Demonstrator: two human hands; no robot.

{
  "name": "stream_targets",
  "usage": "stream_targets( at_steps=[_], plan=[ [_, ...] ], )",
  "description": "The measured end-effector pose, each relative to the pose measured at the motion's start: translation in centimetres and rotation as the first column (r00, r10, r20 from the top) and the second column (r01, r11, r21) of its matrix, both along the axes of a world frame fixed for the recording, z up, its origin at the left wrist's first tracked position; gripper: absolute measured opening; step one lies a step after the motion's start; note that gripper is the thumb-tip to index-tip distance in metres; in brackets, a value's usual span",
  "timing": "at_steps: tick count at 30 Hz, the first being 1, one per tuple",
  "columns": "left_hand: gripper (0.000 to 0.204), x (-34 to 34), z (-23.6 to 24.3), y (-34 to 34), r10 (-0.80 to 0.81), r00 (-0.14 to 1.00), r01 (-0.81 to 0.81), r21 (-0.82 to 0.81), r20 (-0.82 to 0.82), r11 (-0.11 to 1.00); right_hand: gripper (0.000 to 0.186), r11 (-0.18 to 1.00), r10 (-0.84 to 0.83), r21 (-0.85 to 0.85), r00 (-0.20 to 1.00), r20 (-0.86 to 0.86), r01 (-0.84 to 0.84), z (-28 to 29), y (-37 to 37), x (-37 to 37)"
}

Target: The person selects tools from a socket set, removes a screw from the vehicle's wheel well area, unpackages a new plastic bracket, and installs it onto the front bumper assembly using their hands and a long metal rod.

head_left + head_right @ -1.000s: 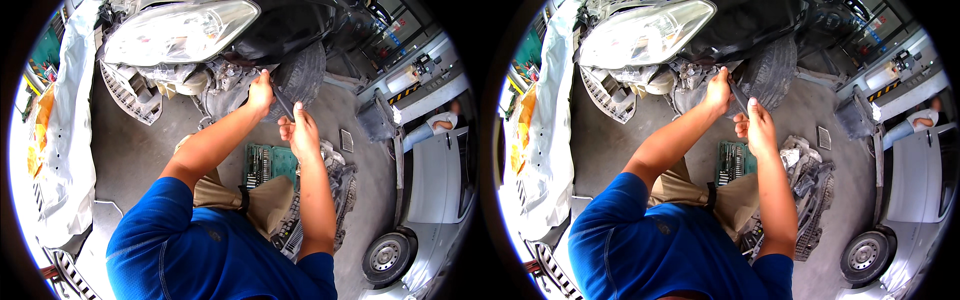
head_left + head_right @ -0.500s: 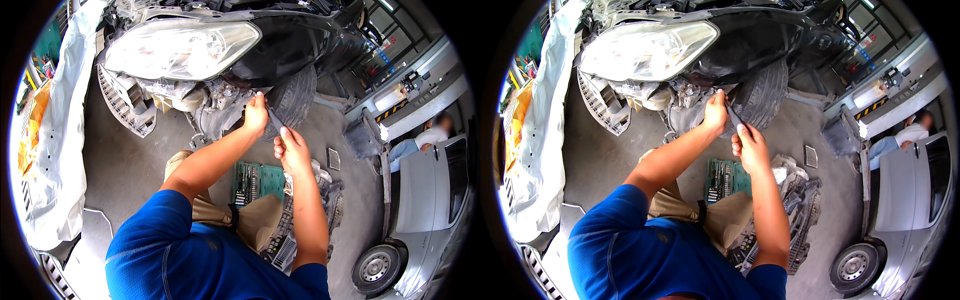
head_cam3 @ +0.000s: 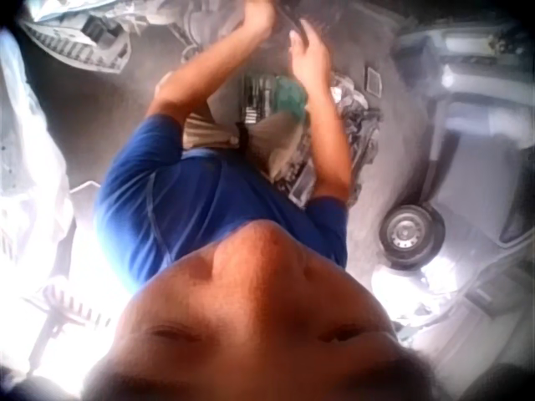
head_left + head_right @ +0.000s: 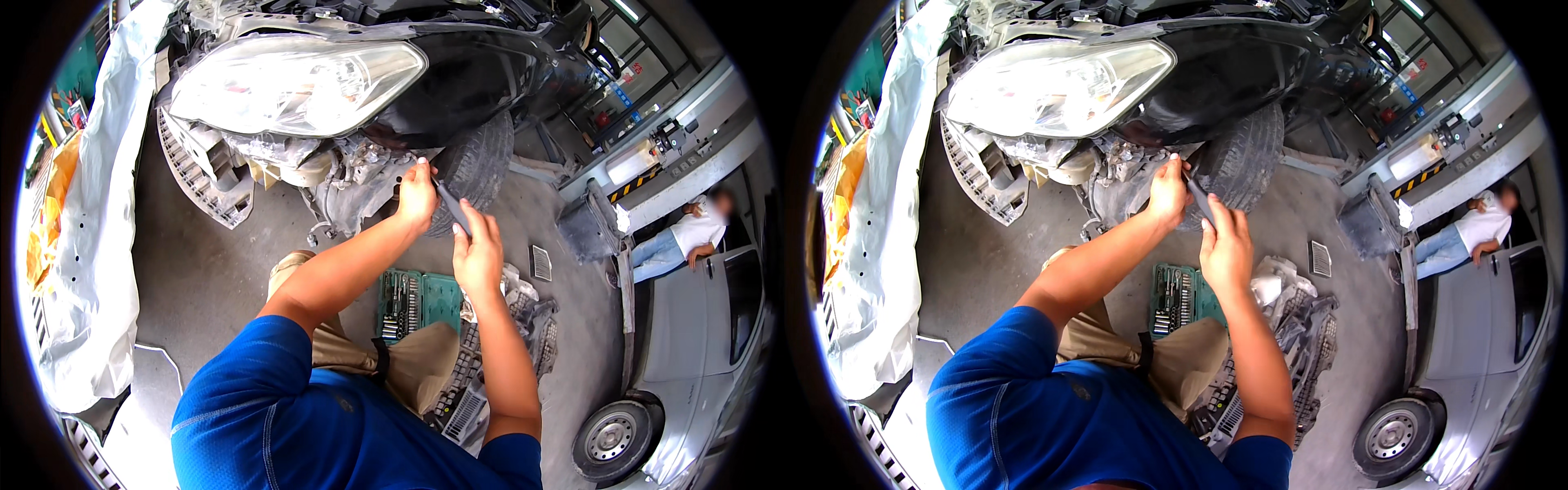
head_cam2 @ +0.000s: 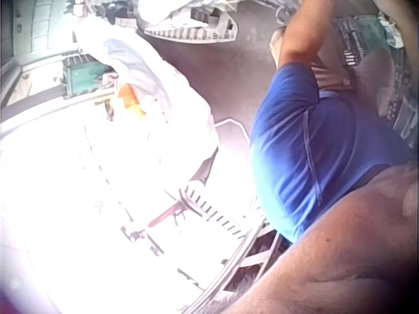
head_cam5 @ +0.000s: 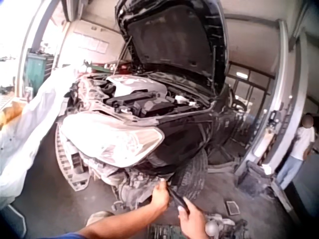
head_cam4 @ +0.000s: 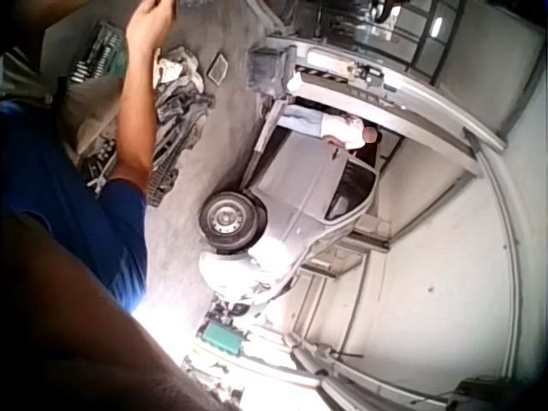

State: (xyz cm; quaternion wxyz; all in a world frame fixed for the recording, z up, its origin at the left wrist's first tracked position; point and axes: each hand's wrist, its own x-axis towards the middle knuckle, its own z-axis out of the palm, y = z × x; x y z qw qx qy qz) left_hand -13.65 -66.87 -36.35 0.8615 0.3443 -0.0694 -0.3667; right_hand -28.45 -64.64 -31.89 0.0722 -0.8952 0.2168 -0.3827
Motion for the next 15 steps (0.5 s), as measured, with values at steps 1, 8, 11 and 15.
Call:
stream_targets(
  at_steps=[1, 8, 11, 15],
  plan=[
    [0.035, -0.1, 0.2, 0.1, -0.013, 1.000, 0.012, -0.021, -0.013, 1.000, 0.038, 0.971, -0.036, -0.240, 0.998, -0.060, 0.021, -0.2, -0.6, 0.0],
    [0.034, -0.1, 0.3, 0.0, 0.066, 0.998, -0.066, 0.031, 0.009, 0.997, 0.041, 0.357, -0.062, 0.896, 0.951, 0.304, -0.264, 0.2, -0.5, -0.2],
    [0.034, -0.5, 0.7, 0.3, 0.023, 1.000, -0.023, 0.037, -0.008, 0.999, 0.029, 0.944, 0.010, 0.324, 0.983, 0.181, -0.069, -0.1, -0.4, 0.1],
    [0.035, 0.0, 0.6, 0.0, -0.002, 0.999, 0.002, 0.002, -0.036, 1.000, 0.026, 0.998, 0.044, 0.025, 0.984, 0.172, -0.049, 0.1, 0.3, 0.7]
  ],
)
